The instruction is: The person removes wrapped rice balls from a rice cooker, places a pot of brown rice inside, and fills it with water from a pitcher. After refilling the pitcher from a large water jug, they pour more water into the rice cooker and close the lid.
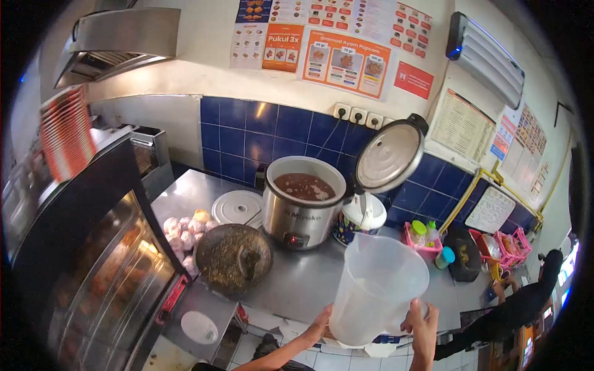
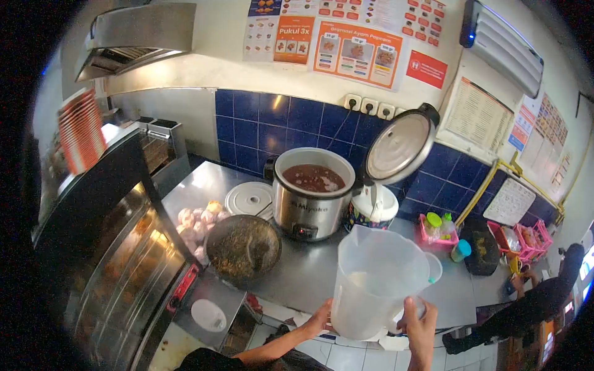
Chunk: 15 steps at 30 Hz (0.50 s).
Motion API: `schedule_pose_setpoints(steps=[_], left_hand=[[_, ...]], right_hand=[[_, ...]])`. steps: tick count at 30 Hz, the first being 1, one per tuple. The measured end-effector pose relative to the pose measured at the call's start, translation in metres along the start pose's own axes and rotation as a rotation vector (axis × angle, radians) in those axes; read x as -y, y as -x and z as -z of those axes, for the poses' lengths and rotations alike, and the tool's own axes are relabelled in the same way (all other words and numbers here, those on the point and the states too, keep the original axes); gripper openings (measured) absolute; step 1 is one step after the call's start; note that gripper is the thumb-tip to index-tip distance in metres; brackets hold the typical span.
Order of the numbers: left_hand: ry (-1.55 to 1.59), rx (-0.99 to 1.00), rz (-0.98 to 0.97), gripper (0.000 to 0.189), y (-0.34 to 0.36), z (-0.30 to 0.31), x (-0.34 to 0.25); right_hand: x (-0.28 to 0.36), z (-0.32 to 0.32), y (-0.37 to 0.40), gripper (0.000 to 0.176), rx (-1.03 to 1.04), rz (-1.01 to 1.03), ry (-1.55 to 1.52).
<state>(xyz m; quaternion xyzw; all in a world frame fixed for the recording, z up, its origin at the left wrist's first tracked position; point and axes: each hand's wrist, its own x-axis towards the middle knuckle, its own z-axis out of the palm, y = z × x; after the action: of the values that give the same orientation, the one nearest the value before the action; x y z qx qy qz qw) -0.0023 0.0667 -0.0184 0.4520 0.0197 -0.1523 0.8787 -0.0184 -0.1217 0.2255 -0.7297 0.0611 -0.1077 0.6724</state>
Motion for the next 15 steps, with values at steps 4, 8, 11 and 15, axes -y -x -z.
schedule_pose_setpoints(steps=[4,8,11,15], left_hand=[[0.171,0.107,0.067,0.074,-0.051,0.022,-0.070],[0.228,0.173,0.103,0.073,-0.085,0.027,-0.132],[0.211,0.267,0.151,0.074,-0.111,0.030,-0.159],[0.268,0.320,0.125,0.078,-0.133,0.029,-0.181]], right_hand=[[0.051,-0.076,-0.100,0.035,0.195,0.150,0.286],[0.107,-0.155,-0.175,0.035,0.248,0.210,0.469],[0.135,-0.203,-0.221,0.036,0.349,0.265,0.590],[0.161,-0.261,-0.263,0.039,0.453,0.297,0.743]])
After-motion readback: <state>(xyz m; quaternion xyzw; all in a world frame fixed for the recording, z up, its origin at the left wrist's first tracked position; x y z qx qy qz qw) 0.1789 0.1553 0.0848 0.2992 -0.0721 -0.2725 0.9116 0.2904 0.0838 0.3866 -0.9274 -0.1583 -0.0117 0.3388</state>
